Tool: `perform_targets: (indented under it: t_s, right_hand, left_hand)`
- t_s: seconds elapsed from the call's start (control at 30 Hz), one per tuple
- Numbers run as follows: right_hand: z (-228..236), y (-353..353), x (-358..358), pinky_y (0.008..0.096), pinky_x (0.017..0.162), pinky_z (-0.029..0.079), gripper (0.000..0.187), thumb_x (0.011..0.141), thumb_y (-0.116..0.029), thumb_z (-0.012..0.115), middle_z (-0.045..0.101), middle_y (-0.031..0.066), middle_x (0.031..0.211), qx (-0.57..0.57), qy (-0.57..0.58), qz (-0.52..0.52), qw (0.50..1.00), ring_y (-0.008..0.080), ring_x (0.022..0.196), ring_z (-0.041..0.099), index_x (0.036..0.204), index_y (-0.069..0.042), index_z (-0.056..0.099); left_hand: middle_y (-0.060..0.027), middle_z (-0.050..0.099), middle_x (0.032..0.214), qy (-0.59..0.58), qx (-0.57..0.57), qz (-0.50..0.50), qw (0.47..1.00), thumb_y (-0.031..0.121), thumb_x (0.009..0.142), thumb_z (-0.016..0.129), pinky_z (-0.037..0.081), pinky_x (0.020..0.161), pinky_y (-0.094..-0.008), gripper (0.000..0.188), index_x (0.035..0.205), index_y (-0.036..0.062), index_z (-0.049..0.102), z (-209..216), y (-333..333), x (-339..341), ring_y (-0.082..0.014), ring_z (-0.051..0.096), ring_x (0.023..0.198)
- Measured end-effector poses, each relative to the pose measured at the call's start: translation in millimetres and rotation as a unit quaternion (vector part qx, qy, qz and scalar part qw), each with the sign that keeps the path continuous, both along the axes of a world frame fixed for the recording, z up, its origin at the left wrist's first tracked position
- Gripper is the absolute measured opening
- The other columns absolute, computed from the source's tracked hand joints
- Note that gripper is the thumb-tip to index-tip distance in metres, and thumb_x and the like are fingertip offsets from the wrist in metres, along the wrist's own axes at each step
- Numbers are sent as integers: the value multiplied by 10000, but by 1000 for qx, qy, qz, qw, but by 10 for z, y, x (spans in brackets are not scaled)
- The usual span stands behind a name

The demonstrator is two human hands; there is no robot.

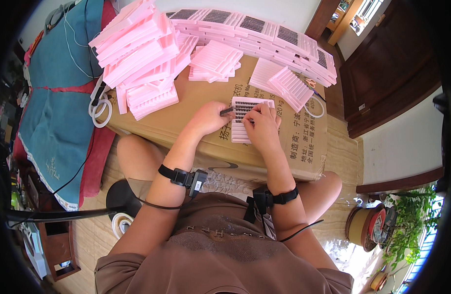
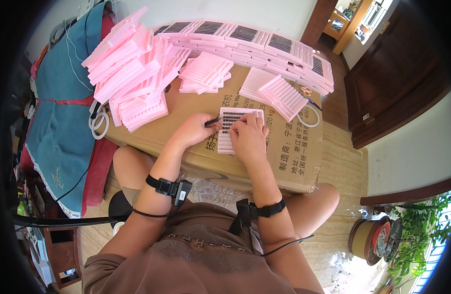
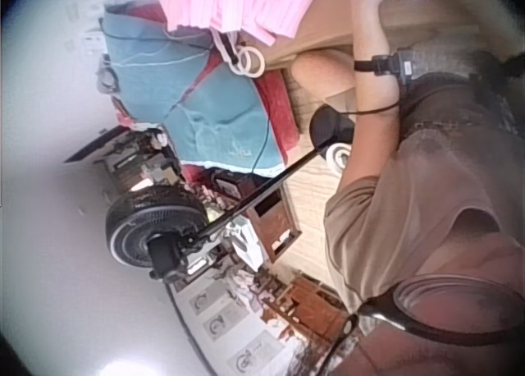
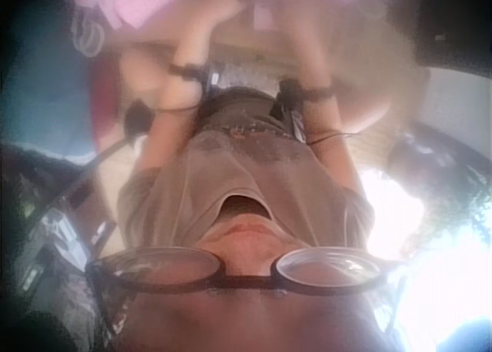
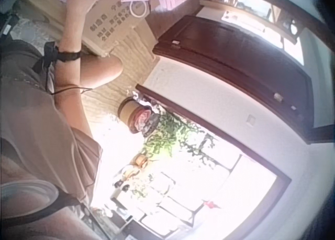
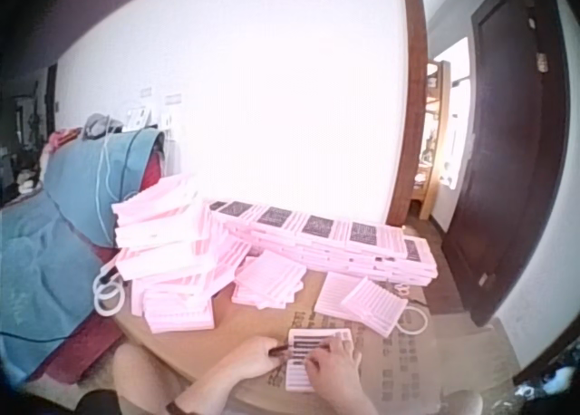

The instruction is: The person sits on the floor and assembles pink plastic trays by inserting black strips into the slots. They handle each tray individually, aligning and pressing the strips into place, then stacking the completed units.

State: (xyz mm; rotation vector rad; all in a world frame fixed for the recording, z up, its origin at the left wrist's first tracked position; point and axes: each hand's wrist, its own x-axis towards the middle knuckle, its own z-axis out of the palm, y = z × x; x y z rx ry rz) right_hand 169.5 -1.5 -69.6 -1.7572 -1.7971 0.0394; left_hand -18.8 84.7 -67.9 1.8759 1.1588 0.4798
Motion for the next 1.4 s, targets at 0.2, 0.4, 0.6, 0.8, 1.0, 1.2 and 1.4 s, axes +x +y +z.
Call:
perform_targets:
  t_s: [0.2, 0.4, 0.6, 0.8, 1.0, 1.2, 1.4]
  right_hand:
    - [6, -6, -22, 508, 946, 396, 51, 849, -214, 740, 593, 25, 1103, 5, -3, -7, 1000, 299, 1122, 547, 856, -164, 748]
    - [-9, 4, -28, 508, 955, 396, 53, 851, -208, 733, 612, 21, 1102, 5, 0, -12, 1000, 296, 1125, 552, 842, -159, 750]
    - [-26, 9, -32, 506, 954, 396, 53, 848, -205, 734, 616, 18, 1098, 16, -3, -15, 1000, 294, 1123, 555, 834, -157, 751]
    - [-25, 5, -36, 501, 944, 395, 52, 843, -204, 738, 611, 14, 1094, 12, -4, -16, 1000, 291, 1118, 553, 836, -154, 751]
    - [113, -95, 65, 496, 987, 361, 130, 798, -276, 810, 612, 22, 1133, -27, 21, -16, 999, 291, 1167, 522, 830, -153, 786]
    - [209, -166, 308, 502, 1028, 326, 155, 797, -285, 823, 609, 39, 1192, -78, 33, -66, 994, 306, 1197, 496, 855, -143, 802]
    - [143, -128, 375, 513, 1020, 329, 126, 824, -243, 791, 619, 24, 1164, -49, 38, -58, 996, 287, 1190, 503, 837, -117, 787]
  left_hand:
    - [-109, 775, 996, 7, 5, -2, 1000, 80, 906, 704, 542, 864, -325, 213, 1097, -7, 738, -4, -3, 7, -173, 714, 921]
    - [-106, 776, 982, 4, 8, -6, 1000, 73, 894, 715, 545, 854, -325, 208, 1083, -11, 739, 30, -17, 3, -174, 716, 903]
    - [-143, 765, 916, 14, 35, 1, 999, 117, 840, 771, 544, 789, -348, 214, 1018, -2, 756, 91, -48, 42, -205, 716, 825]
    - [-196, 727, 812, 60, 108, 19, 992, 207, 778, 822, 541, 704, -391, 239, 902, 10, 769, 171, -91, 122, -272, 710, 728]
    - [-194, 729, 805, 76, 105, 11, 992, 218, 762, 836, 542, 693, -393, 242, 886, 20, 773, 235, -78, 131, -274, 709, 713]
    - [-180, 731, 781, 32, 67, 20, 997, 192, 758, 839, 542, 694, -372, 233, 873, 1, 770, 202, -70, 127, -240, 702, 697]
    - [-172, 739, 781, 36, 57, 16, 998, 166, 760, 835, 546, 709, -361, 225, 878, -13, 769, 197, -54, 122, -231, 703, 703]
